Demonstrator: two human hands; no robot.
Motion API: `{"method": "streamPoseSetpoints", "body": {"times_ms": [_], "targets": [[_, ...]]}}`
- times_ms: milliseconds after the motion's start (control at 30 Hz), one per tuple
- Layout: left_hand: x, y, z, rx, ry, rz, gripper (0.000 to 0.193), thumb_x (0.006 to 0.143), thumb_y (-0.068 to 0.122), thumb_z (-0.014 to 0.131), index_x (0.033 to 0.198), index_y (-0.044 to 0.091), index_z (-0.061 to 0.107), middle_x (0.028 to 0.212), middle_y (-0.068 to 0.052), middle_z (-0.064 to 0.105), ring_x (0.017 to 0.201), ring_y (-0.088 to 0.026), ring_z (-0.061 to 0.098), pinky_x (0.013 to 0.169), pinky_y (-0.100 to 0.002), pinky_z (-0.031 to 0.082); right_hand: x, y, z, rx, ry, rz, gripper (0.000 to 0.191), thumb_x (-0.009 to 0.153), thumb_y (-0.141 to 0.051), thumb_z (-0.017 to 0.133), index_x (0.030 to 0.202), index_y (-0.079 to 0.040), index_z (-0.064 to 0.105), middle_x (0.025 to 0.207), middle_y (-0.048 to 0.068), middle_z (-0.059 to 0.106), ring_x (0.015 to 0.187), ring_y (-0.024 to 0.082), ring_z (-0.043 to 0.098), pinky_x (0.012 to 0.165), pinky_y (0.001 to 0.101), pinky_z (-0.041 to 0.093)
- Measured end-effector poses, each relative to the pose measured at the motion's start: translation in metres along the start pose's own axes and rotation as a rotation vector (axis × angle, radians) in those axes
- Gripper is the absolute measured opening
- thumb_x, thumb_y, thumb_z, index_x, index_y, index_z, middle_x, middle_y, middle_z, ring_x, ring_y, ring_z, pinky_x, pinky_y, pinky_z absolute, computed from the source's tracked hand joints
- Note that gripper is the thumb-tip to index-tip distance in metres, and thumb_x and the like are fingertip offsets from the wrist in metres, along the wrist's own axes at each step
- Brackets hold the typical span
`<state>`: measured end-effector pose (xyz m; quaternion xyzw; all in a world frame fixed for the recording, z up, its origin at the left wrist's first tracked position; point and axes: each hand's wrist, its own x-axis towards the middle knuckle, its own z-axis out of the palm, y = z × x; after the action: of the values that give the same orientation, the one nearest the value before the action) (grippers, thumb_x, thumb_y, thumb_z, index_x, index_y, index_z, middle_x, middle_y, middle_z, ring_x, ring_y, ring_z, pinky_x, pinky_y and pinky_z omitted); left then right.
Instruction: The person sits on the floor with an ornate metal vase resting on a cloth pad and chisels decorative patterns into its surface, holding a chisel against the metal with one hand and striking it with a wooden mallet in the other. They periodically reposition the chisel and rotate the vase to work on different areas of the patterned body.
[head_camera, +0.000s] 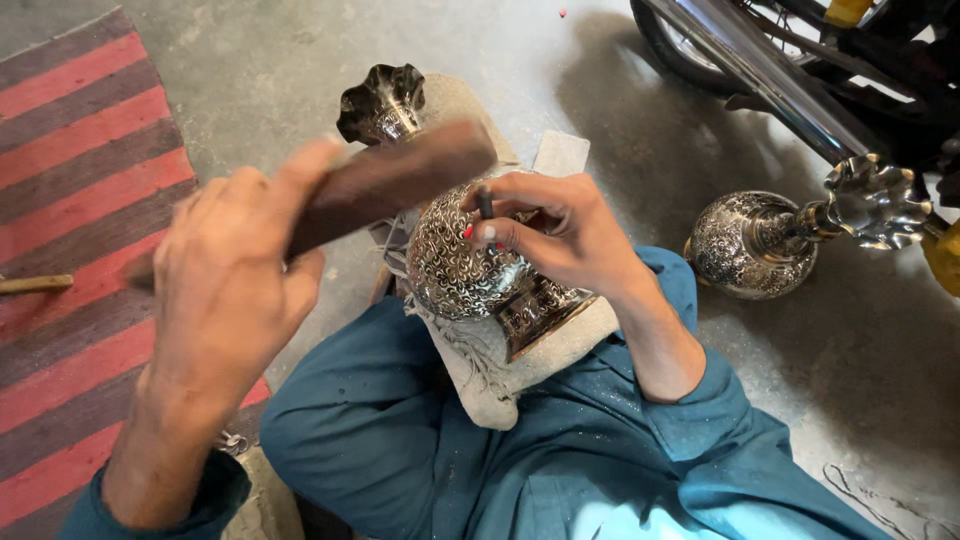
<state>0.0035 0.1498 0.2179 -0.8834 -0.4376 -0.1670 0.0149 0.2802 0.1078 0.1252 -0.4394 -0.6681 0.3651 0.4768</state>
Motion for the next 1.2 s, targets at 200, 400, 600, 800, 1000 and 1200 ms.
{"method": "streamPoseSetpoints", "body": {"times_ms": [200,400,600,800,1000,1200], "targets": [[-0.001,-0.005,0.005,0.002,-0.023,0.012,0.077,0.076,0.006,0.076,0.147,0.022,0.053,0.098,-0.018,0.064,0.100,-0.040,0.065,0.093,-0.052,0.049,0.000,0.000,-0.002,-0.005,-0.032,-0.040,0.024,0.100,-0.010,0.073,0.123,-0.004,0.070,0.098,0.003,0.079,0.090,0.005,0.073,0.075,0.0210,0.058],[-0.004,-0.004,0.004,0.019,-0.034,0.017,0.076,0.079,0.005,0.074,0.148,0.027,0.050,0.097,-0.017,0.063,0.098,-0.039,0.065,0.093,-0.051,0.051,0.003,0.001,-0.001,-0.051,-0.032,-0.114,0.023,0.101,-0.011,0.072,0.122,-0.004,0.070,0.098,0.003,0.079,0.087,0.005,0.073,0.072,0.0207,0.059],[-0.004,-0.003,0.003,-0.039,-0.026,0.016,0.081,0.072,0.009,0.077,0.147,0.023,0.050,0.096,-0.016,0.061,0.094,-0.041,0.062,0.085,-0.053,0.049,0.001,0.000,-0.002,0.051,-0.046,-0.102,0.027,0.102,-0.014,0.071,0.127,-0.003,0.068,0.104,0.005,0.076,0.095,0.007,0.073,0.080,0.0225,0.060],[-0.017,-0.008,0.008,0.048,-0.069,-0.057,0.079,0.076,0.005,0.077,0.148,0.024,0.052,0.093,-0.015,0.061,0.093,-0.036,0.063,0.086,-0.050,0.051,0.002,0.009,-0.002,0.037,-0.034,-0.059,0.026,0.100,-0.013,0.070,0.123,-0.001,0.070,0.092,0.004,0.078,0.077,0.006,0.067,0.066,0.0219,0.052],[-0.056,0.022,0.058,-1.204,0.404,-0.161,0.068,0.098,-0.009,0.062,0.155,0.009,0.032,0.100,-0.008,0.062,0.098,-0.017,0.067,0.100,-0.037,0.057,0.003,0.013,-0.008,0.416,0.016,-0.014,0.025,0.104,-0.013,0.070,0.124,0.002,0.065,0.096,0.006,0.075,0.095,0.010,0.071,0.088,0.0237,0.058],[-0.068,0.038,0.113,-1.457,0.499,-0.214,0.057,0.100,-0.011,0.063,0.145,0.005,0.032,0.103,-0.011,0.060,0.096,-0.020,0.066,0.112,-0.048,0.057,0.014,-0.006,-0.006,0.108,-0.179,0.044,0.030,0.100,-0.008,0.074,0.128,0.002,0.069,0.091,0.008,0.073,0.086,0.010,0.064,0.074,0.0254,0.052]]}}
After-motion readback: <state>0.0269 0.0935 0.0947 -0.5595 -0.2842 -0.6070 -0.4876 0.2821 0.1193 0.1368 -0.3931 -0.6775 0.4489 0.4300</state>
